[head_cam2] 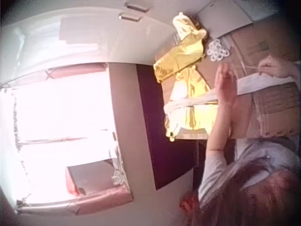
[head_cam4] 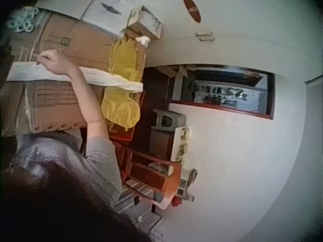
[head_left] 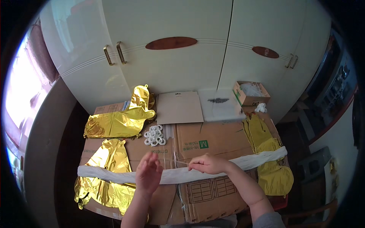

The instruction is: Folding and arranging gold-colored foil sheets and small plastic rings on a cardboard box surface.

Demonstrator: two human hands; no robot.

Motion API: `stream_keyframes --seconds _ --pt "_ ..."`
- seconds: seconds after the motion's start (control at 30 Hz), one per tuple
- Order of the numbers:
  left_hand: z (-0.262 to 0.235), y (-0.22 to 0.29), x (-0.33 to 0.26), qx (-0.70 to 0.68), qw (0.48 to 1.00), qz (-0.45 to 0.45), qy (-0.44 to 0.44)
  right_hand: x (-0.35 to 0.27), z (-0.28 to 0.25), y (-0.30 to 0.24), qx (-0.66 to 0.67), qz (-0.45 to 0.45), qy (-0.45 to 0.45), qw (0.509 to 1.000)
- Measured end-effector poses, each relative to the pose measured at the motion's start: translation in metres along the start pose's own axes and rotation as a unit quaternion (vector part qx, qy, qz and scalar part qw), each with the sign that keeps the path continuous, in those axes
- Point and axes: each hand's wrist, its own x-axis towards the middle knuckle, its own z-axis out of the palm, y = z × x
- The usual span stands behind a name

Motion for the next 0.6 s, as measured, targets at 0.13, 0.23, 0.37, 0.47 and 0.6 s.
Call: stream_keyframes --seconds 0.13,0.23,0.37,0.47,0.6 --pt "0.004 0.003 0.010 0.370 0.927 0.056 0.025 -0.006 0.000 -0.003 -0.082 -0.060 0.022 0.995" --pt "0.014 0.001 0.001 0.767 0.614 0.181 -0.043 -0.011 -0.007 -0.019 -0.063 -0.090 0.052 0.993" --pt "0.003 0.007 -0.006 0.525 0.837 -0.115 -0.097 -0.007 -0.009 -0.012 -0.098 -0.051 0.148 0.983" --pt "-0.010 0.003 -0.005 0.099 0.960 -0.163 -0.206 0.004 0.011 0.000 -0.157 -0.086 0.151 0.972" --pt "0.038 -0.014 -0.001 0.295 0.955 0.036 0.012 0.008 0.035 0.004 -0.160 -0.099 0.105 0.977"
